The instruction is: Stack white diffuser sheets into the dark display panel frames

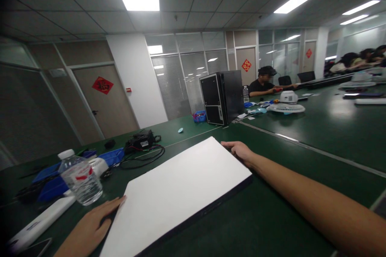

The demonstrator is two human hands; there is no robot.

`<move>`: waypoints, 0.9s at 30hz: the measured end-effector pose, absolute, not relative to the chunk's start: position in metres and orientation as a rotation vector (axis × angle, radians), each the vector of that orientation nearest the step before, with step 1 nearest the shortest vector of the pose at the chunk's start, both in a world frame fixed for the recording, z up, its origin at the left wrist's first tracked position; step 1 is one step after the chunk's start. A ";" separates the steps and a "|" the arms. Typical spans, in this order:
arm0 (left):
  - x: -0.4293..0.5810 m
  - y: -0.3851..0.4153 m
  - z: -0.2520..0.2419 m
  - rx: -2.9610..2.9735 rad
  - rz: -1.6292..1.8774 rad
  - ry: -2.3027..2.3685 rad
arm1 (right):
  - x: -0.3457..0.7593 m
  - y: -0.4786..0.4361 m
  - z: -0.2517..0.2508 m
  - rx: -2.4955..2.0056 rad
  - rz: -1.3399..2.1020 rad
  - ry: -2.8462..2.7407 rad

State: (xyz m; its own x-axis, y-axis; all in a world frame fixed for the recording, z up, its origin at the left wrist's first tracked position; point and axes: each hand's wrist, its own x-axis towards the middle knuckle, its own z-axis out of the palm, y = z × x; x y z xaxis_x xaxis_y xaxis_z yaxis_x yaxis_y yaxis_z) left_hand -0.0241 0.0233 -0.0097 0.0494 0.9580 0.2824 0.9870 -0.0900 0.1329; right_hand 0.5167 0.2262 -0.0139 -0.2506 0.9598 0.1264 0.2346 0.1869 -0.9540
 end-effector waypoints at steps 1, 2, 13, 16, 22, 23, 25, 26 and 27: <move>-0.026 0.025 -0.011 -2.210 -0.447 -2.057 | 0.517 0.226 -0.013 -1.105 1.163 -1.624; -0.027 0.026 -0.012 -2.215 -0.438 -2.060 | 0.517 0.226 -0.013 -1.062 1.194 -1.601; -0.025 0.029 -0.006 -2.220 -0.547 -2.042 | 0.512 0.217 -0.007 -0.848 1.165 -1.465; -0.027 0.029 -0.006 -2.230 -0.573 -2.025 | 0.506 0.212 -0.005 -0.841 1.175 -1.479; -0.029 0.029 -0.006 -2.239 -0.581 -2.044 | 0.501 0.208 -0.004 -0.879 1.152 -1.477; -0.030 0.029 -0.006 -2.236 -0.579 -2.053 | 0.501 0.209 -0.004 -0.892 1.150 -1.472; -0.033 0.029 -0.008 -2.219 -0.575 -2.069 | 0.501 0.211 -0.007 -0.922 1.134 -1.459; -0.035 0.030 -0.010 -2.208 -0.577 -2.066 | 0.501 0.212 -0.008 -0.939 1.120 -1.454; -0.038 0.030 -0.012 -2.199 -0.583 -2.051 | 0.501 0.213 -0.010 -0.955 1.101 -1.449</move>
State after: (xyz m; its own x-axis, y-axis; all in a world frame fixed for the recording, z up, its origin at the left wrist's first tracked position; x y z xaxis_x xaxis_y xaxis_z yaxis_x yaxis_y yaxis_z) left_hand -0.0375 0.0301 -0.0117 0.0322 0.9449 0.3256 0.9749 -0.1015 0.1980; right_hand 0.5010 0.2126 -0.0105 -0.1497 0.9541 0.2592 0.0061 0.2631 -0.9648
